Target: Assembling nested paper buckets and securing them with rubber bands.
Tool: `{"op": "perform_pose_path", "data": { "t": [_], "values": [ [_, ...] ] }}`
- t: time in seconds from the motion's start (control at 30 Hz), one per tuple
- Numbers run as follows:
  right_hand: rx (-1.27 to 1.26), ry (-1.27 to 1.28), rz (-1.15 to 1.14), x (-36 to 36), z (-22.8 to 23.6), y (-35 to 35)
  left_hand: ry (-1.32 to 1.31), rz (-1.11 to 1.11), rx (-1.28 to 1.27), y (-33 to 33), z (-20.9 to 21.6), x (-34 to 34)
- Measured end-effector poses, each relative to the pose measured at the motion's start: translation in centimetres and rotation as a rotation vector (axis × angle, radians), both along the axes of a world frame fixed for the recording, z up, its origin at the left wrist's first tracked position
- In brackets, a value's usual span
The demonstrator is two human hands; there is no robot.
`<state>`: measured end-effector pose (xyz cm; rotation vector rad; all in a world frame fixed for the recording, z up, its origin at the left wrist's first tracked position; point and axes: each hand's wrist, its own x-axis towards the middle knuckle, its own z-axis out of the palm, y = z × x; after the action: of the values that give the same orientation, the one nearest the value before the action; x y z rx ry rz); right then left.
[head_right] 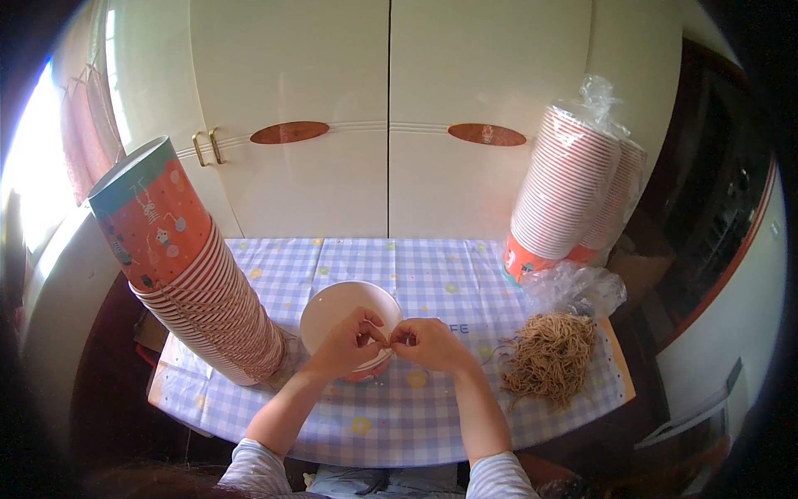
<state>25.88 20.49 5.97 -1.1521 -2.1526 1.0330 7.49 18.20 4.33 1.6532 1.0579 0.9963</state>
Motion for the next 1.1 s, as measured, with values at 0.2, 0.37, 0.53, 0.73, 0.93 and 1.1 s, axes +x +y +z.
{"op": "perform_pose_path", "data": {
  "t": [0.2, 0.37, 0.53, 0.73, 0.93, 1.1],
  "values": [
    [-0.064, 0.091, -0.045, -0.1, 0.2, -0.1, -0.055, -0.042, -0.019, 0.6, -0.8, -0.3],
    [0.031, 0.14, -0.063, -0.6, 0.4, -0.2, -0.131, -0.078, -0.022, 0.6, -0.7, -0.7],
    [0.198, 0.183, 0.0, -0.3, 0.5, -0.3, -0.058, -0.061, -0.004, 0.6, -0.5, -0.7],
    [0.187, 0.166, -0.006, -0.4, 1.4, -1.2, -0.056, -0.054, -0.023, 0.4, -0.1, -0.6],
    [0.283, 0.023, -0.048, -0.6, 1.5, -1.5, -0.068, -0.038, -0.025, 0.4, -0.2, -0.7],
    [0.301, -0.033, -0.075, -0.6, 1.4, -1.5, -0.052, -0.042, -0.032, 0.3, 0.1, -0.7]
  ]
}}
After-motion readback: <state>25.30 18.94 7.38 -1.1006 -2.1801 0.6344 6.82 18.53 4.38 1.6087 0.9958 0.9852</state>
